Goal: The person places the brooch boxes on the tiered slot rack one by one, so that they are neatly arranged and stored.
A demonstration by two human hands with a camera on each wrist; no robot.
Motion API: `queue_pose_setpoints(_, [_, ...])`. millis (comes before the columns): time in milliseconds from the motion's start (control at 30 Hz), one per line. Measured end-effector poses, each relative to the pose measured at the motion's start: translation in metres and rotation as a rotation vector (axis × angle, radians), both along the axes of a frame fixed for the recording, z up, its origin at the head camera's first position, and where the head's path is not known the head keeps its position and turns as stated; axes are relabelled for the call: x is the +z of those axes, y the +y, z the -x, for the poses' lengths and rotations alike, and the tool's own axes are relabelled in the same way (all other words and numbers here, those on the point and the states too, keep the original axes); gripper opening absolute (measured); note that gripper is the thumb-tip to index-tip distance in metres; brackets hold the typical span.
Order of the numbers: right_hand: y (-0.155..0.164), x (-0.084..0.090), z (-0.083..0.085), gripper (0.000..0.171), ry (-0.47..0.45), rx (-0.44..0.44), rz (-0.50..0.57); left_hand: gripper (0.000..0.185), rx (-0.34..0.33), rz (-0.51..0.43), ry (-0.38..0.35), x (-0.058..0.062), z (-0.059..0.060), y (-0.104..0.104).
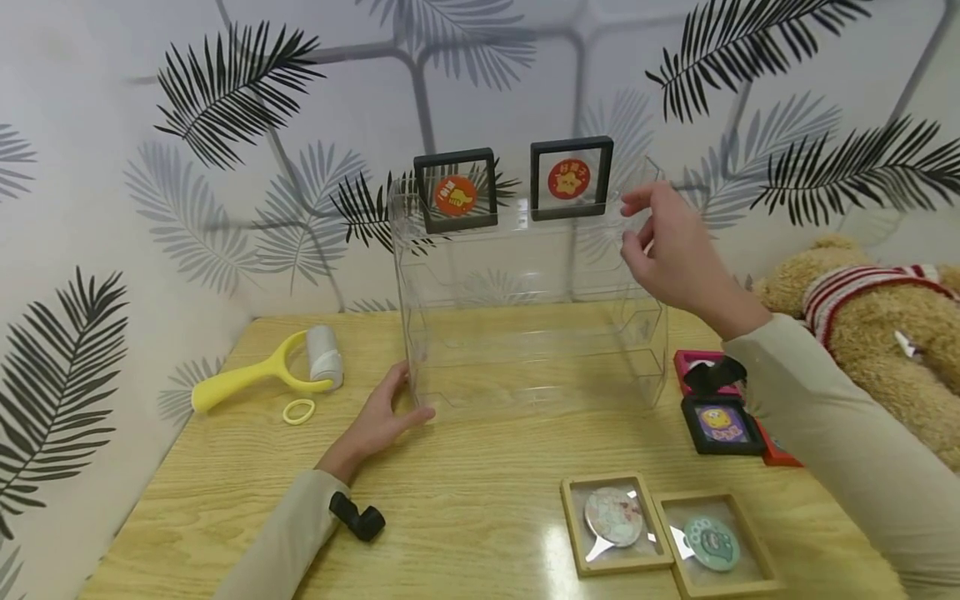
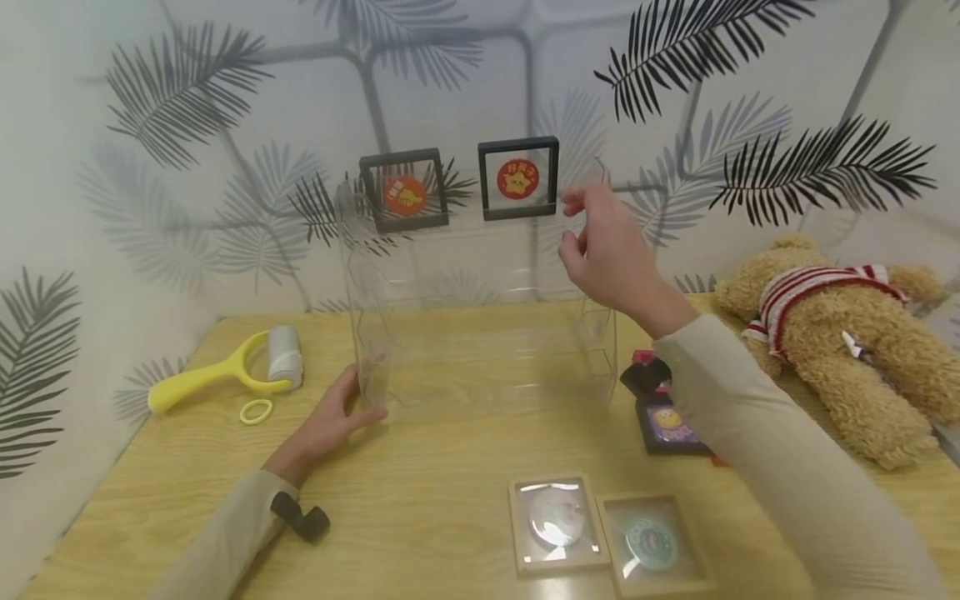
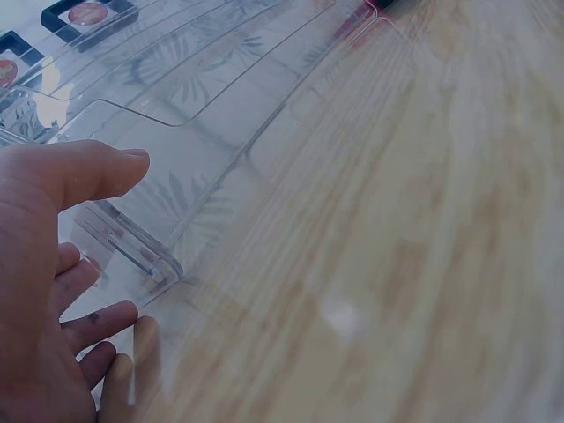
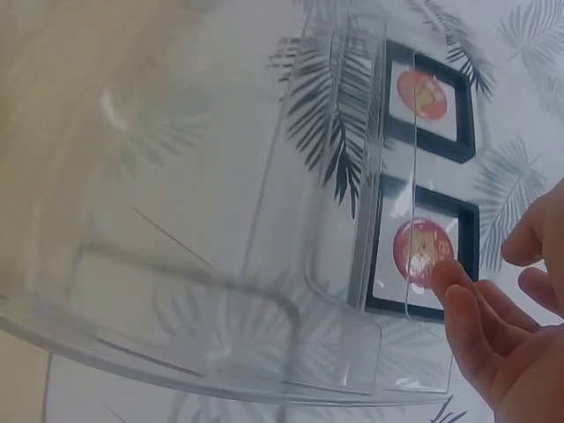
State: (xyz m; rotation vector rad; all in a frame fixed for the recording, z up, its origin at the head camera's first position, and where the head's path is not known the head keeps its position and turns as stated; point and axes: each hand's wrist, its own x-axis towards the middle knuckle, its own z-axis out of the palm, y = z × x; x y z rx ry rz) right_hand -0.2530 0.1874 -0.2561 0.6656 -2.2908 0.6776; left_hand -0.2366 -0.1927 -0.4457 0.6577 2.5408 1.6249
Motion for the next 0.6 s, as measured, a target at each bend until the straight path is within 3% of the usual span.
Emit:
queue_pose_setpoints(233, [0.004, -0.026, -0.033, 0.038, -0.028, 0.071, 0.005, 0.074, -0.012, -0.012, 0.012, 0.002, 0.000, 0.001])
queue_pose_setpoints(600, [0.010, -0.067, -0.078, 0.061, -0.186, 0.197, 0.081, 0.075, -0.008, -0.020, 0.009, 0.000, 0.001, 0.000])
